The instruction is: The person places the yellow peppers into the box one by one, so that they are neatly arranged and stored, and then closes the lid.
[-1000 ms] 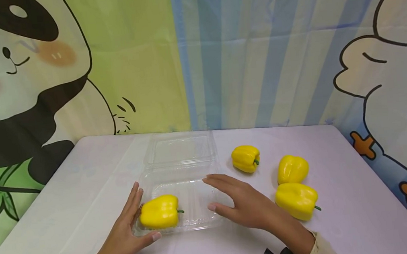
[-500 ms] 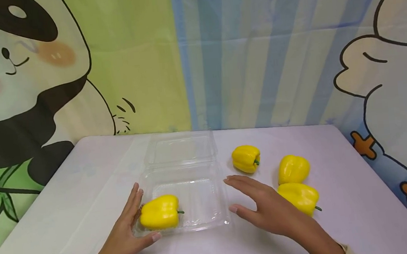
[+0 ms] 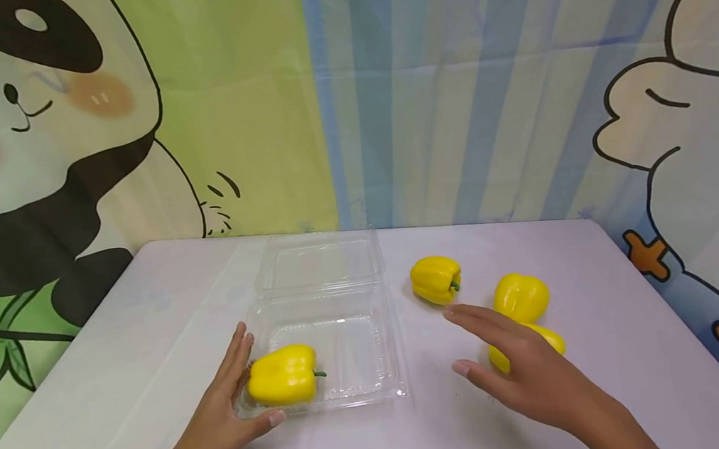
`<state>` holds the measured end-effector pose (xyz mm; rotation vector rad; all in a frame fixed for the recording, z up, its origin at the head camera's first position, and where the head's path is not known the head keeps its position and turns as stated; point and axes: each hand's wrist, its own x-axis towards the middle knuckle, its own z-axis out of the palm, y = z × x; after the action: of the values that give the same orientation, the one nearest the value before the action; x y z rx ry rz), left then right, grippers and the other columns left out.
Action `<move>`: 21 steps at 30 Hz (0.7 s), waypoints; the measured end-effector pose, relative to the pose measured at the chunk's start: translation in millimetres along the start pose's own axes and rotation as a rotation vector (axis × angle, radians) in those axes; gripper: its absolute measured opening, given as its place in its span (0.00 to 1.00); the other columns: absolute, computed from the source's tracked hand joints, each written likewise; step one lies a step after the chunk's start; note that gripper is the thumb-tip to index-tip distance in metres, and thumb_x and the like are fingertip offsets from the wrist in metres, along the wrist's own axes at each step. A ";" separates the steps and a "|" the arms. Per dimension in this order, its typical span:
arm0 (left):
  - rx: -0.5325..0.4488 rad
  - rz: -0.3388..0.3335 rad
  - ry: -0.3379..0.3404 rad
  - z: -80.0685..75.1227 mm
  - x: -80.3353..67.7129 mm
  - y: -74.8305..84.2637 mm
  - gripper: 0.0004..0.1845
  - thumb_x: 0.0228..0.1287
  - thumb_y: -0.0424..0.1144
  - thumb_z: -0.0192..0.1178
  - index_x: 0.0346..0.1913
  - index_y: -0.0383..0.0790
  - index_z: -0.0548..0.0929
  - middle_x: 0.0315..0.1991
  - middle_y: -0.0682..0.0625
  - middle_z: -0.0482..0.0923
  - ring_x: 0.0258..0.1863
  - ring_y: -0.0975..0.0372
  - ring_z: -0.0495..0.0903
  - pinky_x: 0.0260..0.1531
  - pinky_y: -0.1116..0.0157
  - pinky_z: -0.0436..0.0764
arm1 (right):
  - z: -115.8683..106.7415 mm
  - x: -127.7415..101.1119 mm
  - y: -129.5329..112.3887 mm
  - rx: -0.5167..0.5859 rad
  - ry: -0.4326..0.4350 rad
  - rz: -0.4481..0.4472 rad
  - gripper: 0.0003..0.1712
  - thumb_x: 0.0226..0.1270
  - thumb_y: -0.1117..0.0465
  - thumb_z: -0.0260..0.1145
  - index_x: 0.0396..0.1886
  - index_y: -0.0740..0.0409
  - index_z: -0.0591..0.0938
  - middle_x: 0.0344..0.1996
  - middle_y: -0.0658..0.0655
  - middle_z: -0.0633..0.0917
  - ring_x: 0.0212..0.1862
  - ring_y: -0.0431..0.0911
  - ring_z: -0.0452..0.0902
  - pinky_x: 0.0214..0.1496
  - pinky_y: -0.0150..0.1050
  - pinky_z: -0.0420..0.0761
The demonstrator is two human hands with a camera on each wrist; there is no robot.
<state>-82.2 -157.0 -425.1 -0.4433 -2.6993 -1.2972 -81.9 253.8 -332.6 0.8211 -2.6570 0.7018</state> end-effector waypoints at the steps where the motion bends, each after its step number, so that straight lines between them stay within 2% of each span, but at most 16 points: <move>1: 0.001 0.003 0.000 -0.1 0.0 0.1 0.63 0.46 0.58 0.75 0.77 0.37 0.47 0.78 0.59 0.31 0.71 0.48 0.56 0.60 0.52 0.65 | -1.4 -1.8 1.4 0.004 0.005 0.003 0.38 0.57 0.57 0.75 0.68 0.42 0.73 0.63 0.47 0.76 0.62 0.40 0.70 0.59 0.17 0.60; 8: -0.008 0.019 0.001 -0.7 0.1 0.8 0.63 0.46 0.56 0.76 0.77 0.35 0.48 0.78 0.57 0.31 0.71 0.47 0.56 0.60 0.53 0.66 | -9.8 -14.9 14.0 0.022 0.030 0.036 0.39 0.51 0.62 0.79 0.64 0.43 0.76 0.61 0.45 0.77 0.62 0.29 0.65 0.59 0.15 0.59; 15: -0.014 0.004 -0.008 0.3 0.0 1.2 0.63 0.47 0.57 0.75 0.77 0.36 0.47 0.78 0.58 0.31 0.72 0.48 0.55 0.59 0.54 0.67 | -15.1 -29.0 22.0 0.082 0.064 0.096 0.41 0.47 0.64 0.80 0.64 0.44 0.77 0.60 0.45 0.78 0.62 0.25 0.63 0.57 0.14 0.58; 21: -0.005 0.004 -0.006 -0.2 0.1 2.0 0.63 0.47 0.57 0.75 0.77 0.37 0.47 0.78 0.58 0.31 0.72 0.48 0.55 0.59 0.54 0.66 | -12.1 -39.5 35.1 0.069 0.074 0.183 0.41 0.47 0.62 0.80 0.64 0.44 0.77 0.60 0.42 0.76 0.62 0.20 0.58 0.54 0.12 0.58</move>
<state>-81.7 -156.0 -423.5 -0.4538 -2.6986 -1.3039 -69.5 303.4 -350.7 0.5613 -2.6765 0.8554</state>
